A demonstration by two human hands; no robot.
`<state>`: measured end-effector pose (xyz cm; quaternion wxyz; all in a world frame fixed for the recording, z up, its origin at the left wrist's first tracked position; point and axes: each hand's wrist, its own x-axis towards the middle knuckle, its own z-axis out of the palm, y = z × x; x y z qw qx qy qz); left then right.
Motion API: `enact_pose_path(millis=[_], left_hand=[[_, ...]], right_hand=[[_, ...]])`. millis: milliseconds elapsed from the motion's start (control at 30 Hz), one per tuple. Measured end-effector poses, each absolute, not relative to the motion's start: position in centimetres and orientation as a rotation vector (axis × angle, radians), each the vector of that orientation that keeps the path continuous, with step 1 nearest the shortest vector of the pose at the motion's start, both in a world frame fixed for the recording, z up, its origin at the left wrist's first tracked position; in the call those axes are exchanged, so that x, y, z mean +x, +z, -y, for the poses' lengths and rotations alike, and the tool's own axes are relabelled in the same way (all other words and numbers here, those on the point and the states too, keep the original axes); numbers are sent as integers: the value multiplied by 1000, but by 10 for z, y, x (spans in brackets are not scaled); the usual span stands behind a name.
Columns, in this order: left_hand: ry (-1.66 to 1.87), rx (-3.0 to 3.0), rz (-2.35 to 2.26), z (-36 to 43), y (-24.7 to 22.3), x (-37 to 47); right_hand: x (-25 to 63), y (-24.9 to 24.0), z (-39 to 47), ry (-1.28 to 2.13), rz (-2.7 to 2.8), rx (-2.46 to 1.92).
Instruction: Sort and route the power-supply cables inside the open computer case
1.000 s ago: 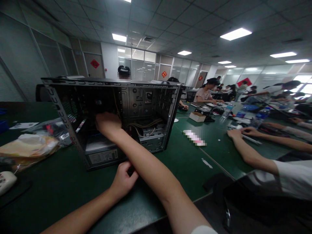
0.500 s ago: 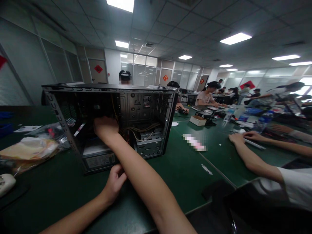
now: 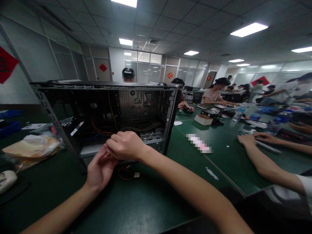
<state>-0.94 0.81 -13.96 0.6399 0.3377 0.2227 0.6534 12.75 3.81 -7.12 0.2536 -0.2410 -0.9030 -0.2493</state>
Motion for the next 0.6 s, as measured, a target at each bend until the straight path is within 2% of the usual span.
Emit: enact_pose_path(millis=[133, 233, 400, 500, 600], left_hand=[[1421, 698, -419, -14, -116, -24], [1370, 631, -385, -21, -108, -33], [1416, 640, -462, -24, -110, -34], [1396, 975, -530, -16, -119, -26], [1302, 1672, -554, -5, -131, -16]], right_hand=[[185, -128, -32, -589, 2628, -429], [213, -167, -33, -379, 2654, -515], [224, -190, -29, -28, 2659, -668], [222, -190, -25, 69, 2695, -632], [222, -189, -24, 145, 2647, -614]])
